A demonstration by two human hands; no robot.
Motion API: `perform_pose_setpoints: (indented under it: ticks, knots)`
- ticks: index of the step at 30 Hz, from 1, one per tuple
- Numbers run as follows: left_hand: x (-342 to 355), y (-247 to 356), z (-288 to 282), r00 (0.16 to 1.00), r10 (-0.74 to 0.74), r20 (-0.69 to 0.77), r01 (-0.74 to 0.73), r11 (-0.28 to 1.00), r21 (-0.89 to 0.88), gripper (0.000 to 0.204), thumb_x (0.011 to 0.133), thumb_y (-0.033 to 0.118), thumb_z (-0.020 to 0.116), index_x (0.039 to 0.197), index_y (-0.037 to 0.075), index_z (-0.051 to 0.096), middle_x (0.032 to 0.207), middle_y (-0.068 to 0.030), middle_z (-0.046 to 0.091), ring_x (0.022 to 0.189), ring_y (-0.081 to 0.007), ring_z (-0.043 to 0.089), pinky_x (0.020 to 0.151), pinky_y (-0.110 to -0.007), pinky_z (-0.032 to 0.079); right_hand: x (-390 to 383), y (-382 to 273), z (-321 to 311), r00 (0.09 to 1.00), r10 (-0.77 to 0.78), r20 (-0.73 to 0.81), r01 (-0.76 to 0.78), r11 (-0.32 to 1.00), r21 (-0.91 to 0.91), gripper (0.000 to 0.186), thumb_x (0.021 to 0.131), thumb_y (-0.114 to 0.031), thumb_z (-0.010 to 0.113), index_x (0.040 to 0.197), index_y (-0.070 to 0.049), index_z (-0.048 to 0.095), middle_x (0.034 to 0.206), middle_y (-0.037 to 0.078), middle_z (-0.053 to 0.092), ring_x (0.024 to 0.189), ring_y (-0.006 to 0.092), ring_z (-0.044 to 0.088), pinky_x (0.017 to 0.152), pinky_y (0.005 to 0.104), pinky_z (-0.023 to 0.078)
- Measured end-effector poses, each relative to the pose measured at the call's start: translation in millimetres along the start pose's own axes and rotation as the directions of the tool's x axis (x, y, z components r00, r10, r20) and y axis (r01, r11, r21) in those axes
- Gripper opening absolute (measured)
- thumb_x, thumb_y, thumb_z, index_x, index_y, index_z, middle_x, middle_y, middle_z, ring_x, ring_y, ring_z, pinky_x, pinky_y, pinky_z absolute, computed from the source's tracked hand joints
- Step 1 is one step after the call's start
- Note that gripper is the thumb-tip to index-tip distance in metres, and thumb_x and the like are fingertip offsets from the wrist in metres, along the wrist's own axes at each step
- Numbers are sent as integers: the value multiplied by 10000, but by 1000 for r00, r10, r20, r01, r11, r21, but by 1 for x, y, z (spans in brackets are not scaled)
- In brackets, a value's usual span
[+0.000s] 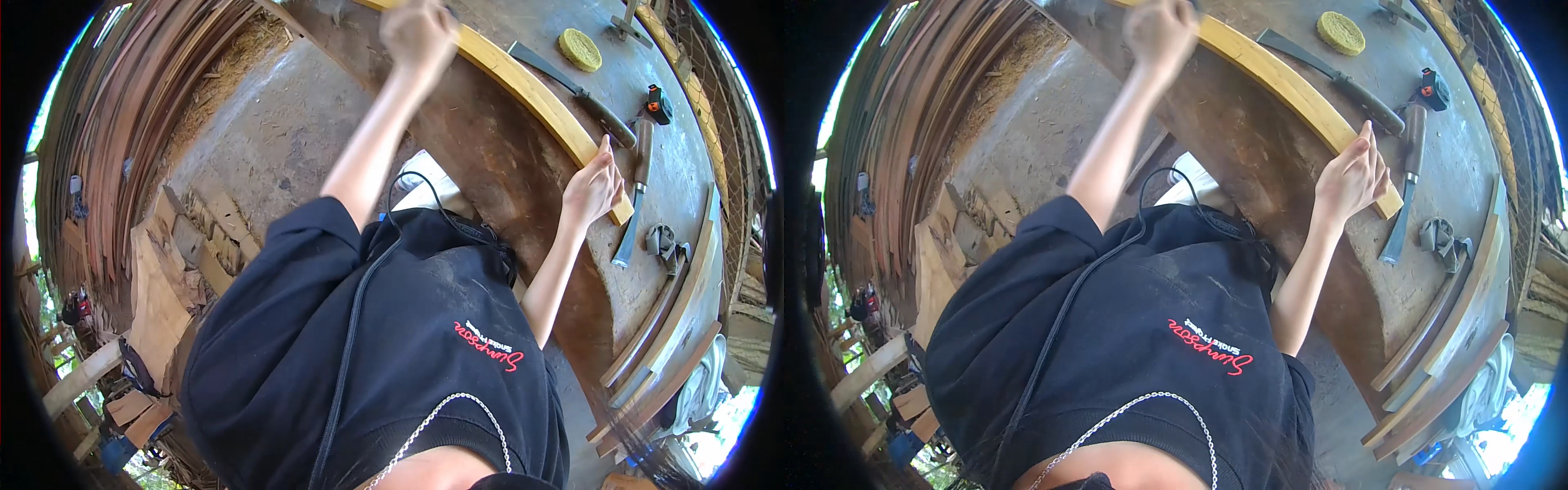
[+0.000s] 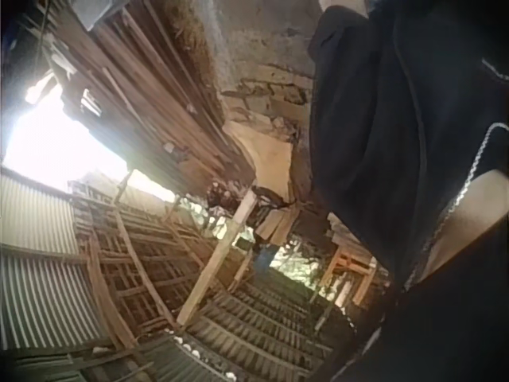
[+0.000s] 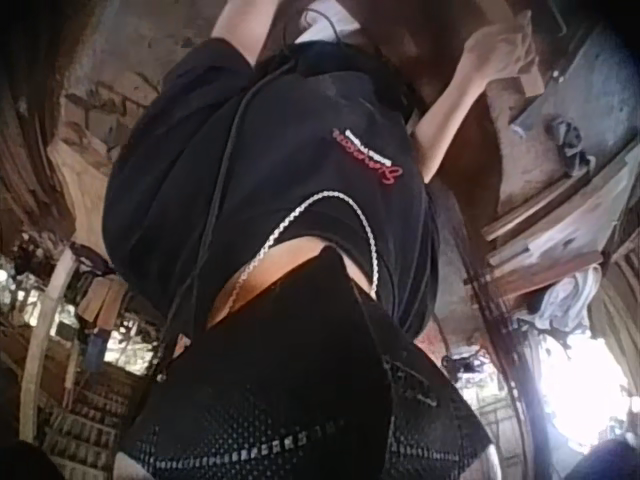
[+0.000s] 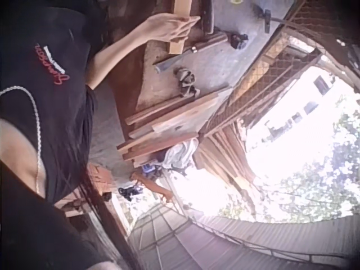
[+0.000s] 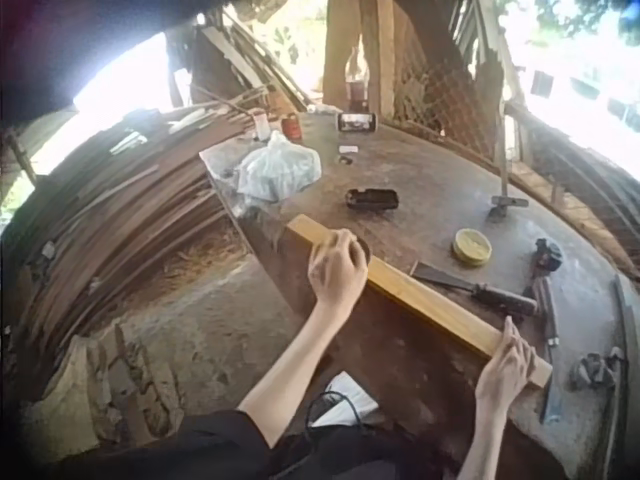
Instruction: The person smooths a long, thin piece of wood with a sanding block. They then use a chisel and a mallet to carve and shape the wood. Finally, they use a sanding disc to further smooth the surface of the wood.
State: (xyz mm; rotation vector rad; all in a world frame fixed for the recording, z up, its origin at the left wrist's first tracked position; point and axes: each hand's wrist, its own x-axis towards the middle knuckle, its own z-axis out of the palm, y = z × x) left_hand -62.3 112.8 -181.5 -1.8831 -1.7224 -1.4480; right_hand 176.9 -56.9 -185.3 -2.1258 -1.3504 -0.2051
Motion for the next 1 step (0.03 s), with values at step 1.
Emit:
perform_pose_setpoints:
  ticks: [1]
  knots:
    - [-4, -1, 2, 1000, -10, 6, 10, 1000, -8, 140, 867, 177, 523, 871, 69, 612, 928, -123, 638, 907, -326, 608, 831, -424, 468, -1, 2, -1, 1000, 10, 6, -10, 1000, -9, 710, 992, -530, 28, 1327, -179, 547, 1299, 33, 585, 1265, 233, 463, 1111, 404, 185]
